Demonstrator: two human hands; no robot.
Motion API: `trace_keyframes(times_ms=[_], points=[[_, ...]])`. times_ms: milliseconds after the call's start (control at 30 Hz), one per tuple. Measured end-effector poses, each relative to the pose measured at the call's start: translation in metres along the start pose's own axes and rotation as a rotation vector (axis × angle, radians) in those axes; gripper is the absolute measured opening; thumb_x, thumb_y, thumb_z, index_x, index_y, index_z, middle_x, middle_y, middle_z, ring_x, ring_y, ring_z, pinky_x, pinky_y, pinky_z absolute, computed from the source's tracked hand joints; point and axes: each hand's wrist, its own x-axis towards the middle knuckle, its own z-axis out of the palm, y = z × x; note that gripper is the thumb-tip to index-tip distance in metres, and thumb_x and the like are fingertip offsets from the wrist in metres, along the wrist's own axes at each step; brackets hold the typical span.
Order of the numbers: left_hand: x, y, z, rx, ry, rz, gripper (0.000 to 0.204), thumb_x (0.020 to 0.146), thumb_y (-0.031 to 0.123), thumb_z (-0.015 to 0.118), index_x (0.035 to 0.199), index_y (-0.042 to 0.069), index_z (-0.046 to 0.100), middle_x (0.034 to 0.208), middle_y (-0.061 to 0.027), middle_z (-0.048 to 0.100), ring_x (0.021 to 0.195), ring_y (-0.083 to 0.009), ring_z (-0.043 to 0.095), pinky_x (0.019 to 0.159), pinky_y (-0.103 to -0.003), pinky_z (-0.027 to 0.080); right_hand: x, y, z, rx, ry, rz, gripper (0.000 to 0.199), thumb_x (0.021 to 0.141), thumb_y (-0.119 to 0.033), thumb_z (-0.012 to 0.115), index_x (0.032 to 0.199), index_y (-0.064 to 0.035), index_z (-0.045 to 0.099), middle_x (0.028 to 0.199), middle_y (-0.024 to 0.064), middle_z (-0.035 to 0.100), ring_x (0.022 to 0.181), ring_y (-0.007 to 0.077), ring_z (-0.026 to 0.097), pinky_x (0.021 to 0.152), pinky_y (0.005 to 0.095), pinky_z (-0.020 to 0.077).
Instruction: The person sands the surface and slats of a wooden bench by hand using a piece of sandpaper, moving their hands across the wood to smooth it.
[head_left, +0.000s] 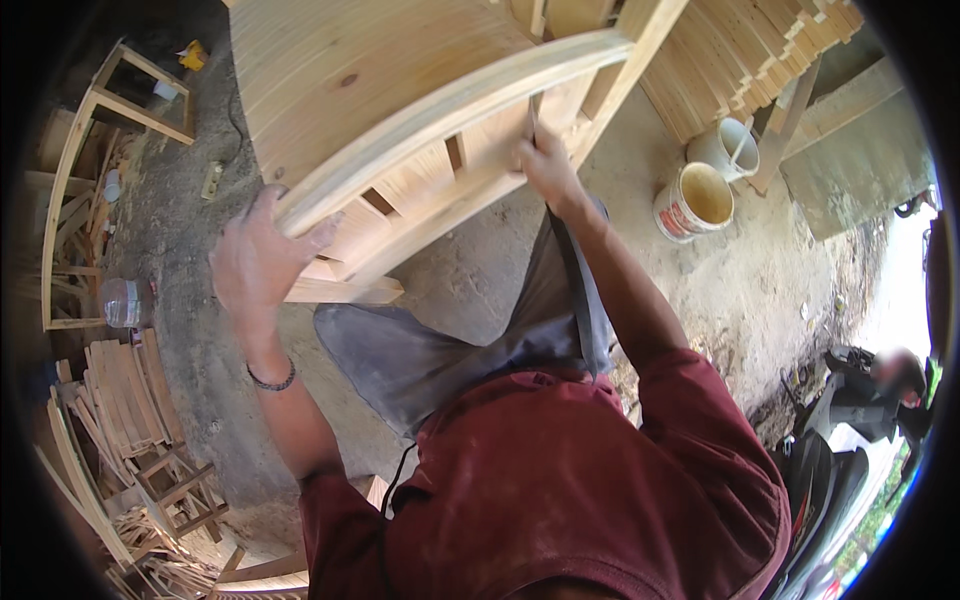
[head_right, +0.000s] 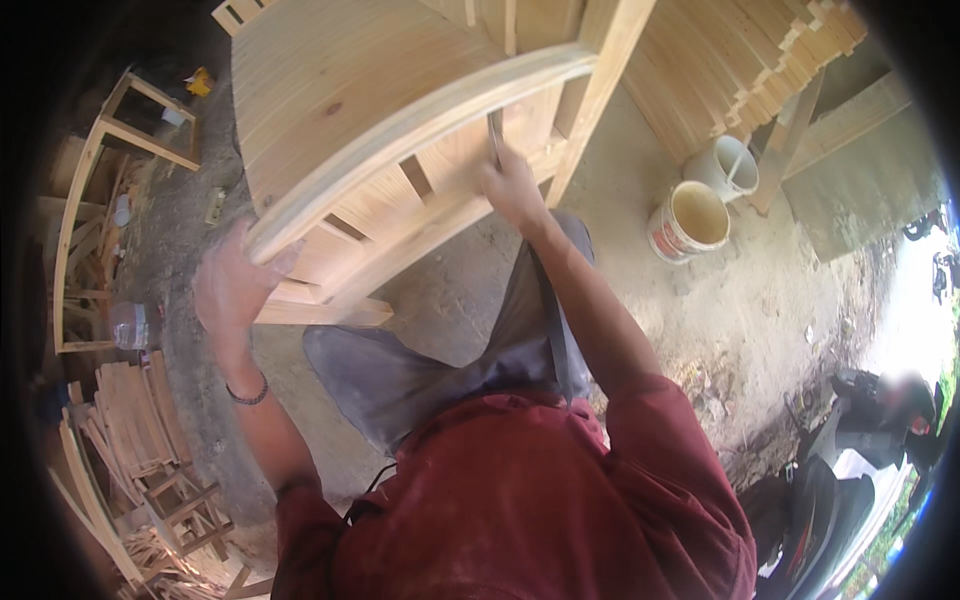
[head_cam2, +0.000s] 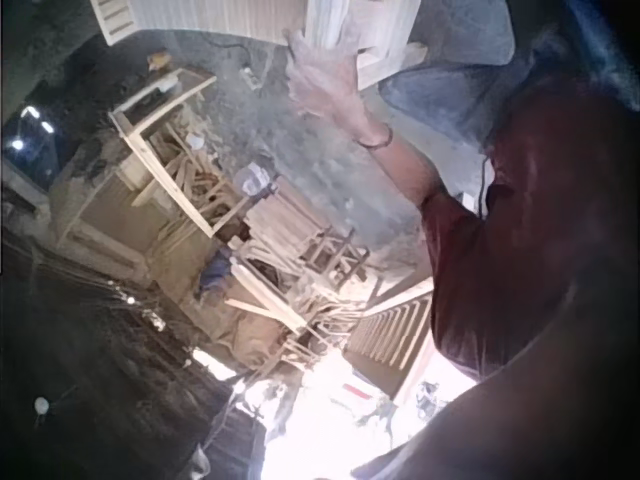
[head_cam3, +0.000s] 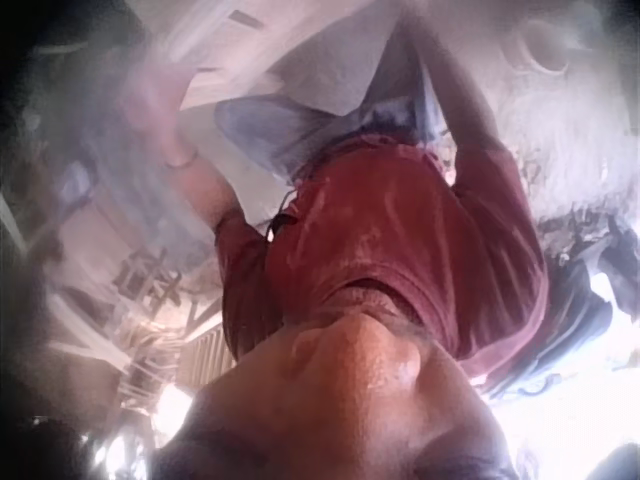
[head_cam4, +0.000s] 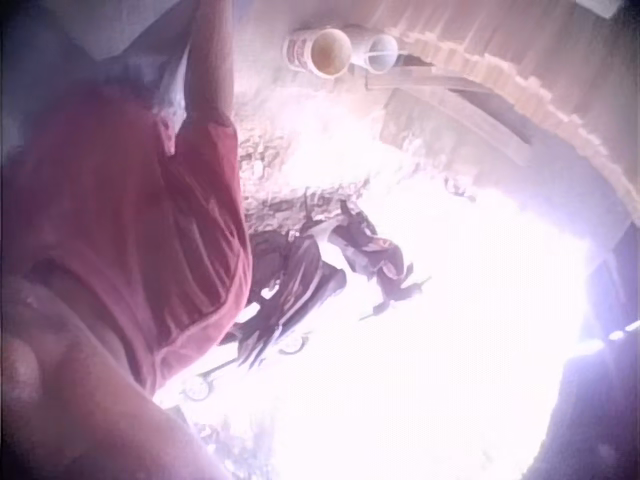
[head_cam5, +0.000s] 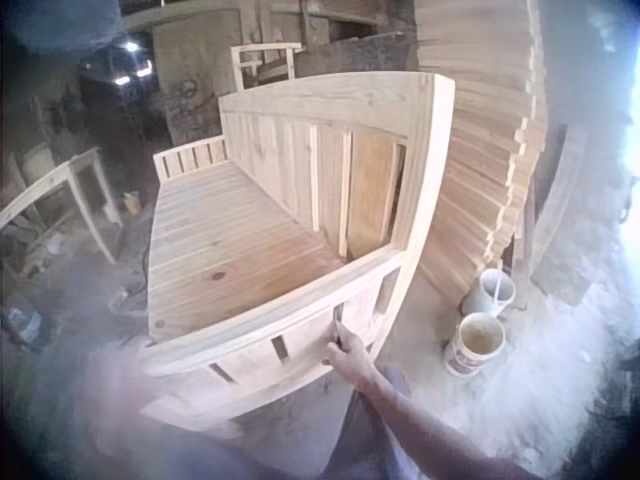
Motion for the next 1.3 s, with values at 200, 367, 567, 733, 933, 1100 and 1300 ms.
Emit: trace_keyframes(times_ms=[200,367,567,733,933,1100,1300], points=[[-0.003,-0.007,0.007,-0.001,0.032,-0.006,0.077,0.071,0.067,0.078,0.123,0.011,0.069,0.111,-0.0181,0.073,0.105,-0.0368,0.07,0.086,-0.048,0.056,0.016,-0.048,-0.002,0.255,0.023,0.184,0.032,0.094,-0.006,0.05,0.124,0.0025,0.06,0.107,0.0073,0.065,0.093,0.0161,0.064,0.082,0.0322,0.0602],[0.0,-0.008,0.007,0.022,0.053,-0.017,0.076,0.069,0.066,0.08,0.121,0.01,0.07,0.108,-0.0181,0.074,0.102,-0.037,0.07,0.085,-0.048,0.057,0.019,-0.002,0.003,0.114,-0.064,0.147,0.015,0.09,-0.008,0.052,0.095,0.0042,0.059,0.083,0.0089,0.066,0.074,0.0168,0.062,0.07,0.032,0.0539],[0.0,-0.01,0.006,-0.016,0.066,0.036,0.071,0.069,0.059,0.083,0.118,0.009,0.07,0.105,-0.0199,0.073,0.099,-0.0384,0.07,0.083,-0.047,0.056,-0.002,-0.001,0.01,0.178,-0.029,0.092,0.037,0.085,-0.008,0.058,0.119,0.0059,0.06,0.099,0.0104,0.066,0.085,0.0149,0.064,0.077,0.0288,0.0546],[-0.002,-0.008,0.008,-0.007,0.03,0.011,0.073,0.07,0.062,0.082,0.119,0.01,0.07,0.107,-0.0192,0.074,0.1,-0.0372,0.071,0.084,-0.047,0.057,-0.003,-0.024,0.004,0.291,-0.049,0.209,0.042,0.085,-0.005,0.059,0.125,0.005,0.06,0.108,0.0091,0.065,0.098,0.0173,0.063,0.088,0.0324,0.0536],[-0.009,-0.011,0.011,-0.016,0.014,-0.002,0.074,0.071,0.063,0.08,0.121,0.01,0.069,0.107,-0.0184,0.074,0.099,-0.0371,0.071,0.084,-0.048,0.057,0.016,-0.083,-0.018,0.445,-0.108,0.234,0.048,0.079,0.001,0.054,0.127,0.0057,0.058,0.11,0.0086,0.062,0.105,0.018,0.059,0.09,0.031,0.0517],[-0.004,-0.012,0.011,0.012,0.026,0.017,0.078,0.069,0.065,0.08,0.123,0.01,0.069,0.108,-0.0184,0.074,0.099,-0.0376,0.071,0.084,-0.048,0.057,0.003,-0.034,0.001,0.156,-0.091,0.073,0.031,0.084,-0.008,0.054,0.112,0.0052,0.06,0.106,0.011,0.063,0.101,0.0208,0.062,0.092,0.0332,0.0525],[-0.001,-0.004,0.007,0.01,0.005,0.009,0.078,0.068,0.064,0.081,0.122,0.01,0.069,0.107,-0.0191,0.074,0.1,-0.0387,0.07,0.083,-0.049,0.057,-0.009,-0.045,0.001,0.283,-0.055,0.196,0.023,0.085,-0.007,0.051,0.104,0.0006,0.062,0.097,0.0069,0.062,0.095,0.0182,0.061,0.087,0.0372,0.0552]])
